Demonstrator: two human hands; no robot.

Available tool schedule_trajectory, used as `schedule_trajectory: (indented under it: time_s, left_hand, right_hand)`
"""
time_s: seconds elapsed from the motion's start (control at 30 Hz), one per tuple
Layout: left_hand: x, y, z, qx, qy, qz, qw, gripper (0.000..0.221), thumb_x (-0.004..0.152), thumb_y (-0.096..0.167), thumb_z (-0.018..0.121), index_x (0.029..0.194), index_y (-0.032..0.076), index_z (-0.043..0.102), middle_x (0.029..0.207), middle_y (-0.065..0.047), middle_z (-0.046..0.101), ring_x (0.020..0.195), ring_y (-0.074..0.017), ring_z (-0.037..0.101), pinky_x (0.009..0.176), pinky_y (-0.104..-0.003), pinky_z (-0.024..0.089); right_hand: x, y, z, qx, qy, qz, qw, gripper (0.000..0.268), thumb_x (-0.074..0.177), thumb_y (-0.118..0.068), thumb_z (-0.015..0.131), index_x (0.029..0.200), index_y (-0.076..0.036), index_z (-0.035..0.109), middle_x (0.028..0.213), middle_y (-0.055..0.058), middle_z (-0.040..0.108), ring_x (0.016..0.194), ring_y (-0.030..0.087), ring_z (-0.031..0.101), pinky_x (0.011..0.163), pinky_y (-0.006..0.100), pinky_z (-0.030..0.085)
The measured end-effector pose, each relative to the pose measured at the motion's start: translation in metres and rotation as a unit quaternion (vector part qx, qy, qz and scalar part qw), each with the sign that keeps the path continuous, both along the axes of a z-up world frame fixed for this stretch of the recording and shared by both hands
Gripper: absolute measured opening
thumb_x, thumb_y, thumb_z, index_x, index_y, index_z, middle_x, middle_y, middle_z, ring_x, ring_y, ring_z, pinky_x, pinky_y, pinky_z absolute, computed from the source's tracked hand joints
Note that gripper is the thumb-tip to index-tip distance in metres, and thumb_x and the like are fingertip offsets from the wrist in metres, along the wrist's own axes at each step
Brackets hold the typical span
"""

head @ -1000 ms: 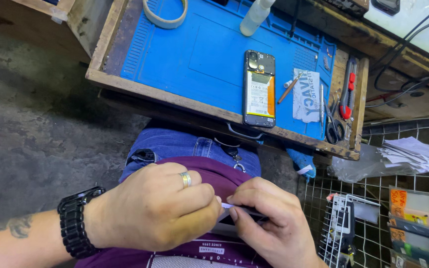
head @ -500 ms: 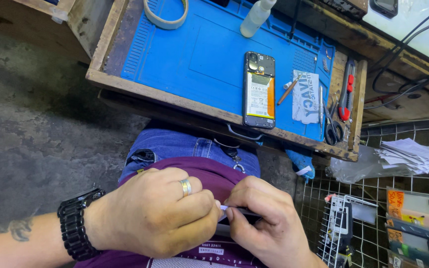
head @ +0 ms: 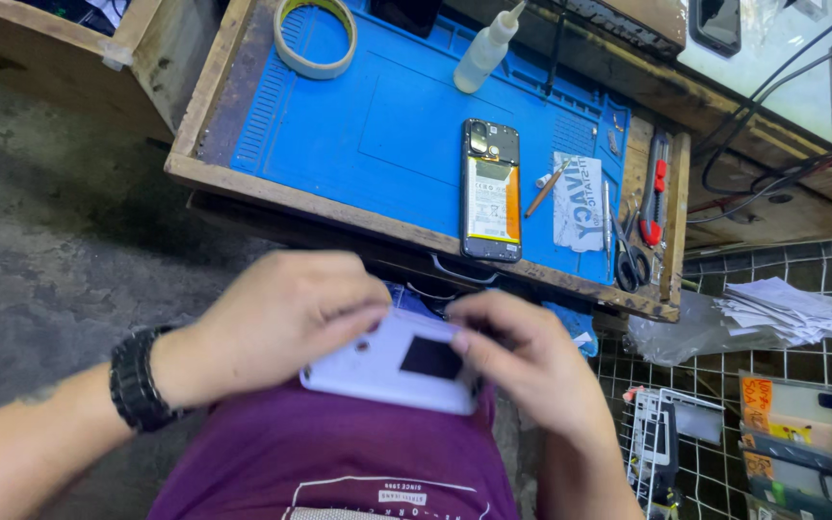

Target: The person works on the internal components of a disassembled mobile phone on a workbench, handling a small circuit board and applying adhesive from a bottle before pressing components together.

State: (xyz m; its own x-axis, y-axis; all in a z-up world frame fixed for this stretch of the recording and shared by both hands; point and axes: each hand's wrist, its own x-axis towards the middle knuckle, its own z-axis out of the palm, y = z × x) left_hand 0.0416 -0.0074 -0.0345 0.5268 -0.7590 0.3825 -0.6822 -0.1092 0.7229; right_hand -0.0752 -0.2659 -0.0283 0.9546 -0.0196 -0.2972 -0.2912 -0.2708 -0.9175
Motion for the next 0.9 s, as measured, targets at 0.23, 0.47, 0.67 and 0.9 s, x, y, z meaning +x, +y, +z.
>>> schedule_trajectory:
  time_s: [0.23,0.47,0.67,0.9]
  left_hand:
    - [0.08,0.015,-0.01,-0.074,0.01,0.247,0.966,0.015,0.1,0.014,0.07,0.104,0.001,0.074,0.089,-0.012,0.074,0.079,-0.0193,0.073,0.071,-0.029,0.054]
    - [0.115,-0.011,-0.05,-0.028,-0.144,0.356,0.923,0.016,0.102,0.017,0.073,0.095,0.003,0.075,0.089,-0.017,0.073,0.082,-0.0353,0.071,0.073,-0.044,0.055]
    - [0.119,-0.033,-0.07,0.135,-0.205,0.344,0.906,0.028,0.1,0.029,0.069,0.085,0.006,0.068,0.081,-0.016,0.07,0.076,-0.0378,0.069,0.066,-0.049,0.054]
    - [0.103,-0.029,-0.041,0.155,-0.225,0.36,0.892,0.032,0.094,0.031,0.074,0.105,0.003,0.065,0.087,-0.017,0.066,0.073,-0.0362,0.069,0.061,-0.045,0.055]
  right_hand:
    - [0.047,-0.046,-0.041,-0.176,-0.199,-0.238,0.934,0.03,0.099,-0.016,0.072,0.12,0.004,0.07,0.104,0.011,0.073,0.093,0.014,0.066,0.081,0.026,0.053]
    - [0.061,-0.012,-0.042,-0.496,-0.171,-0.123,0.842,0.083,0.079,-0.042,0.084,0.137,0.009,0.053,0.133,0.027,0.06,0.118,0.044,0.058,0.099,0.048,0.044]
    - [0.068,-0.014,-0.042,-0.476,-0.144,-0.123,0.859,0.086,0.075,-0.037,0.083,0.14,0.009,0.05,0.134,0.028,0.06,0.121,0.044,0.056,0.104,0.047,0.044]
    - [0.051,-0.043,-0.046,-0.366,-0.142,-0.203,0.897,0.075,0.075,-0.026,0.081,0.136,0.01,0.057,0.125,0.026,0.068,0.119,0.036,0.066,0.102,0.04,0.048]
